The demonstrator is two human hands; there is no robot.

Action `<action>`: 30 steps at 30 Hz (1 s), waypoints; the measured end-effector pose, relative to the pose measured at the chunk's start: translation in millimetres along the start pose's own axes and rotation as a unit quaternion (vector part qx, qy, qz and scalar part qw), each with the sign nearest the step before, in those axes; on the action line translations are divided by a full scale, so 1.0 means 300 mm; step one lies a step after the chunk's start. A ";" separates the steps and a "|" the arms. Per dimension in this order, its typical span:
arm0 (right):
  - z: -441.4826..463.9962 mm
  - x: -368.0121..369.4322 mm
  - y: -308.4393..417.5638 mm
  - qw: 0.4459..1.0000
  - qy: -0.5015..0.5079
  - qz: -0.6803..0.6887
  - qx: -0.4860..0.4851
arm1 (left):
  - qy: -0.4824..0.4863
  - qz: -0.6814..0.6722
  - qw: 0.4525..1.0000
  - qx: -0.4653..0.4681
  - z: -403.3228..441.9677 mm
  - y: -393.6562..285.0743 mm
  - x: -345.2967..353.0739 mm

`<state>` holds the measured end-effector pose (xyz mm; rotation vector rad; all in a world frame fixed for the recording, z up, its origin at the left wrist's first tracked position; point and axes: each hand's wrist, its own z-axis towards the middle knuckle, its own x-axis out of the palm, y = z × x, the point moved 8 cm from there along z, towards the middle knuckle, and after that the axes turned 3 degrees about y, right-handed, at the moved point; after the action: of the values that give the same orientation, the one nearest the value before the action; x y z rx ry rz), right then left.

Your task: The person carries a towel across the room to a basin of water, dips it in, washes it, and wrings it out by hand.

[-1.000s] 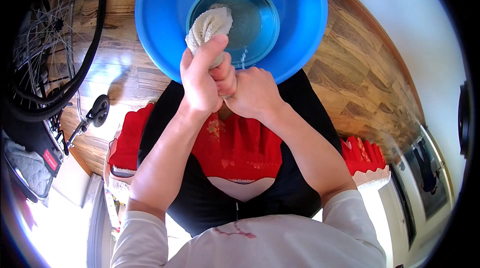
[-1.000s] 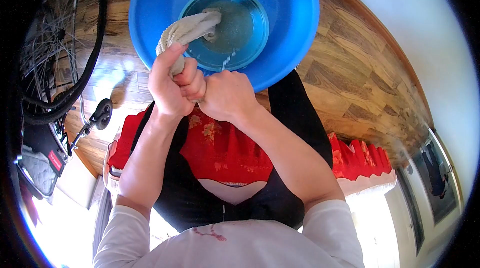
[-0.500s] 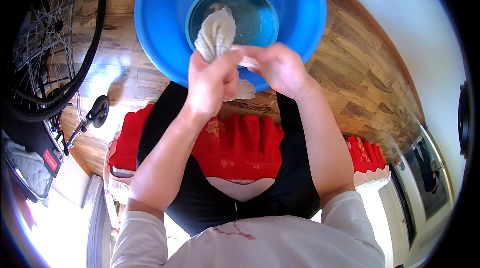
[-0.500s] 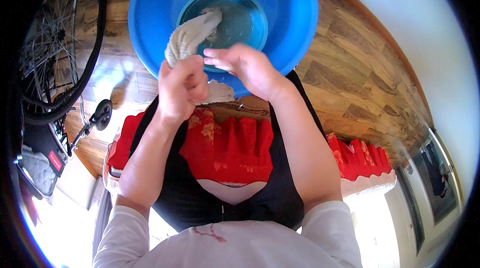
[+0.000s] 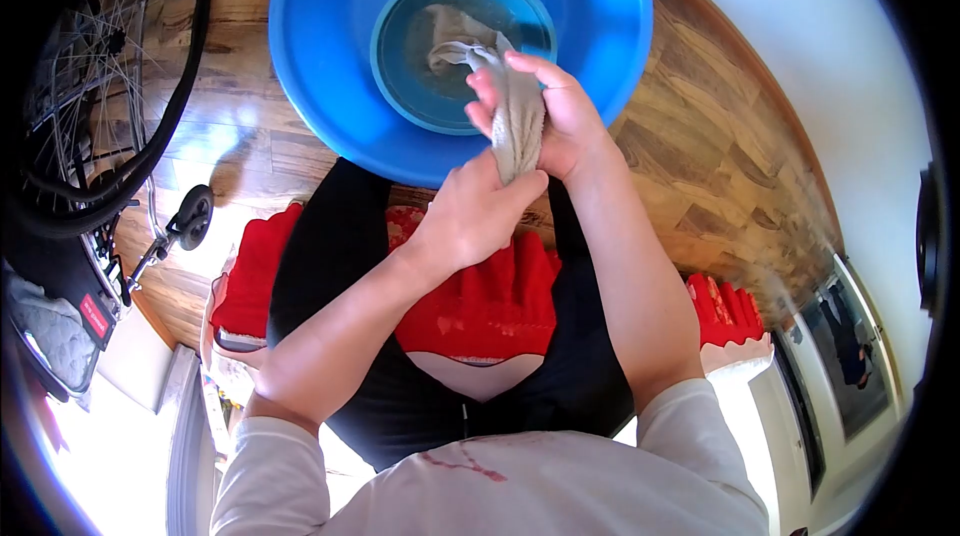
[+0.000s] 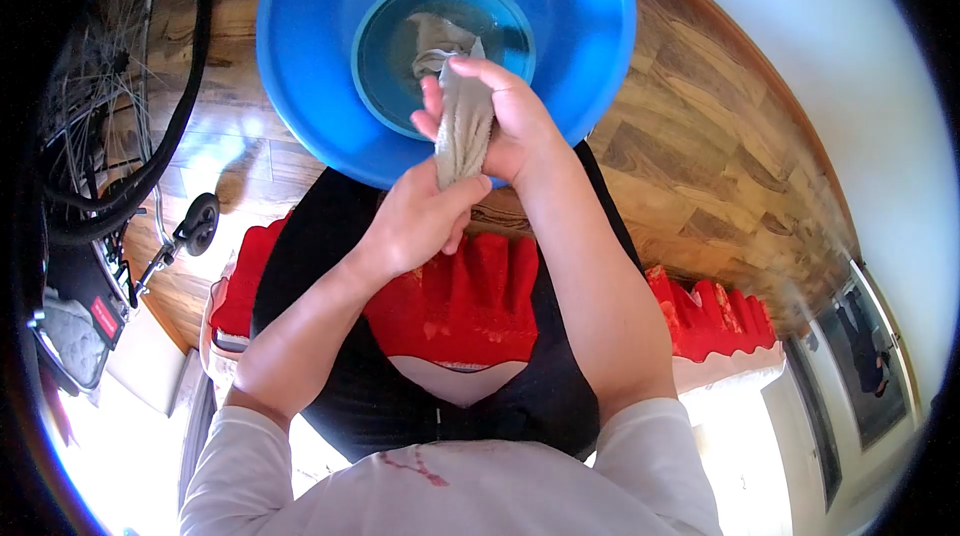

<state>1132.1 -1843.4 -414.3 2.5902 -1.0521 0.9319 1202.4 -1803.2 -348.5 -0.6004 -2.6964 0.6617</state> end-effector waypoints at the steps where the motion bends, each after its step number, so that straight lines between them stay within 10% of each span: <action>1: 0.007 0.005 0.005 1.000 0.004 0.002 0.001 | 0.004 0.004 1.000 -0.017 -0.007 0.008 0.006; 11: -0.045 0.084 -0.062 0.990 0.005 -0.062 0.123 | 0.007 0.066 0.997 -0.045 -0.024 0.050 0.030; 18: -0.027 0.082 -0.056 0.990 0.036 -0.059 0.127 | 0.099 -0.312 0.943 -0.054 0.000 0.037 0.067; 30: 0.014 -0.006 -0.090 0.970 0.005 0.170 0.173 | 0.050 -0.148 0.985 -0.079 -0.022 0.053 0.060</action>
<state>1151.6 -1824.3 -417.4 2.7149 -1.4810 1.3107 1194.4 -1779.6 -347.5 -0.2521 -2.6816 0.3321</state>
